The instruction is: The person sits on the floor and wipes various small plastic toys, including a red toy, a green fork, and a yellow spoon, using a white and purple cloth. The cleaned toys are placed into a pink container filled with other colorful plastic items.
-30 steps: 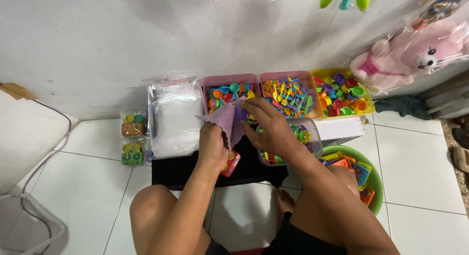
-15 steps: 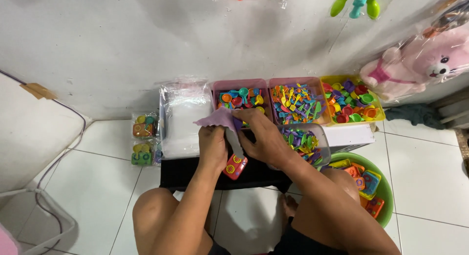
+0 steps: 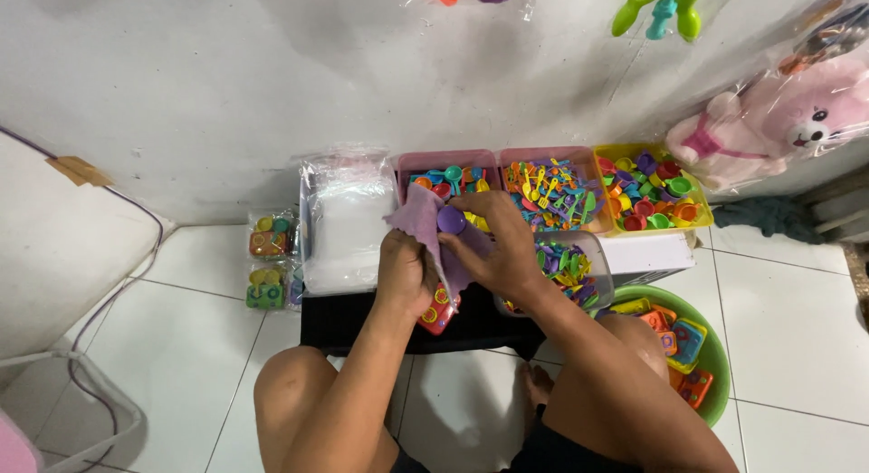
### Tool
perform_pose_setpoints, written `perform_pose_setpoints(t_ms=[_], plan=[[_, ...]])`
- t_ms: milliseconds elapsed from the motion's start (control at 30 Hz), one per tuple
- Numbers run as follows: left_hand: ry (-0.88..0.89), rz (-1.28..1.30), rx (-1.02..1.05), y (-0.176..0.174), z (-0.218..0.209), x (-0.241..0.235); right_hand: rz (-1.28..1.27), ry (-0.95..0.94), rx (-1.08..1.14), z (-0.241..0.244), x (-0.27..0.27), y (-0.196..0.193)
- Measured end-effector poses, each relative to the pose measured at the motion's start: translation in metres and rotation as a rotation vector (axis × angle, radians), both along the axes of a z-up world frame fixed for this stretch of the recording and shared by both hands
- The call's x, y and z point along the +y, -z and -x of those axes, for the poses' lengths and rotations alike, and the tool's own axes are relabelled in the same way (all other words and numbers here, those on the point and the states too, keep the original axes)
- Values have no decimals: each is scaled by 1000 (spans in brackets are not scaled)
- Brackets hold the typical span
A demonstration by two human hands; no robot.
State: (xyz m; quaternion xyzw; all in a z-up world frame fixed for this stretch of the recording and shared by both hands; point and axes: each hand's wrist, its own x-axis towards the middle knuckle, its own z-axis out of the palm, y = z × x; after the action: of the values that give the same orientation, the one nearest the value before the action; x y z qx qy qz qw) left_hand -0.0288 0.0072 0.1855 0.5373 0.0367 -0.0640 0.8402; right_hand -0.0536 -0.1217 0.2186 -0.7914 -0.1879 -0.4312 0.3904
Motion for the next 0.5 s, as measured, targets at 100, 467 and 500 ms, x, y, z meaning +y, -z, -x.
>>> perform_pose_setpoints(t_ms=[100, 467, 500], plan=[[16, -9, -20, 3, -3, 1, 68, -2, -75, 1, 3, -6], [138, -325, -356, 3, 5, 2, 216, 68, -78, 9, 2, -3], [130, -363, -394, 11, 4, 1, 200, 56, -49, 9, 1, -2]])
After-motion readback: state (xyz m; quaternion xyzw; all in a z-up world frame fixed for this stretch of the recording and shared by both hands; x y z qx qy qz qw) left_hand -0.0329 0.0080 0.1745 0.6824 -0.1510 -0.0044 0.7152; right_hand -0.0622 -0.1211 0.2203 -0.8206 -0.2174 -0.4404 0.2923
